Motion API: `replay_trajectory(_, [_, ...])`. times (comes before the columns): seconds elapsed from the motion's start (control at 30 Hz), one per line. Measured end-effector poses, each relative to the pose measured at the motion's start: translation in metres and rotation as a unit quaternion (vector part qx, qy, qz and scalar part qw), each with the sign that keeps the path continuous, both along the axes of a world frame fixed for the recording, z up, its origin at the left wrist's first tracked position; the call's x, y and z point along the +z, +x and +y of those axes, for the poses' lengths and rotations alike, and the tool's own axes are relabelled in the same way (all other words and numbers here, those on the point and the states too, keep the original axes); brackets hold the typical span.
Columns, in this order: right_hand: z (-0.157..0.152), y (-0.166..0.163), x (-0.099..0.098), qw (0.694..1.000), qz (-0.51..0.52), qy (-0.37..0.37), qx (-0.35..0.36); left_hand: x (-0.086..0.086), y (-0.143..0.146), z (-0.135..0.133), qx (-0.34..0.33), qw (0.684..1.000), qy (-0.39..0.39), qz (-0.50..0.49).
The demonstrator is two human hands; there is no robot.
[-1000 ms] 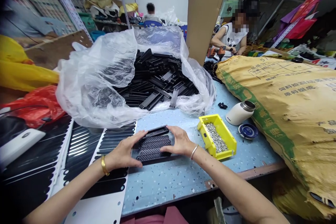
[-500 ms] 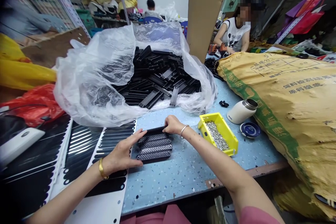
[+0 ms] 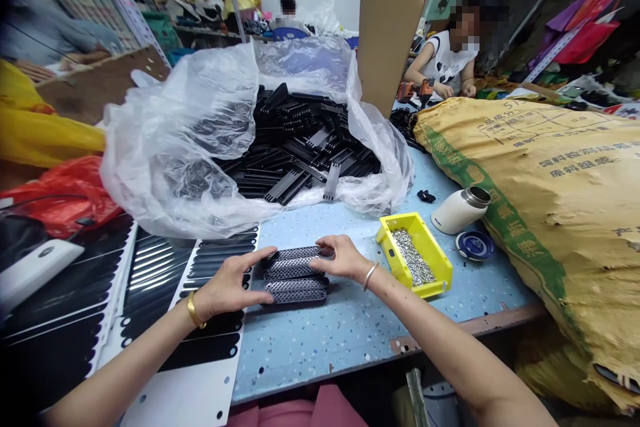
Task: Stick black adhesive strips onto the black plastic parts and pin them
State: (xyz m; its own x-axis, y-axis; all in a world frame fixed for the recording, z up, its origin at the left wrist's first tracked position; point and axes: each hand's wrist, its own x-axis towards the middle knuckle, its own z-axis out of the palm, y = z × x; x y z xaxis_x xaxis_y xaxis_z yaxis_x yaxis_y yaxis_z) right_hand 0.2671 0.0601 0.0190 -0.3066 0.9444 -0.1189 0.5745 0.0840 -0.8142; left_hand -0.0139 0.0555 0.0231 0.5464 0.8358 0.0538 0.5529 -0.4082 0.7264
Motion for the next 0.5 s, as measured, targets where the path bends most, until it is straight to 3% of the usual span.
replay_trajectory(0.23, [-0.027,-0.003,0.001,0.983,-0.073,0.149,0.081,-0.014,-0.002,-0.015,-0.056,0.998,0.014,0.032])
replay_trajectory(0.4, [-0.045,0.007,-0.011,0.961,-0.114,0.185,0.17,-0.018,0.0,-0.019,-0.048,0.998,0.048,-0.004])
replay_trajectory(0.5, [-0.054,0.01,-0.018,0.96,-0.107,0.196,0.166,-0.018,-0.002,-0.02,-0.038,0.998,0.037,-0.021])
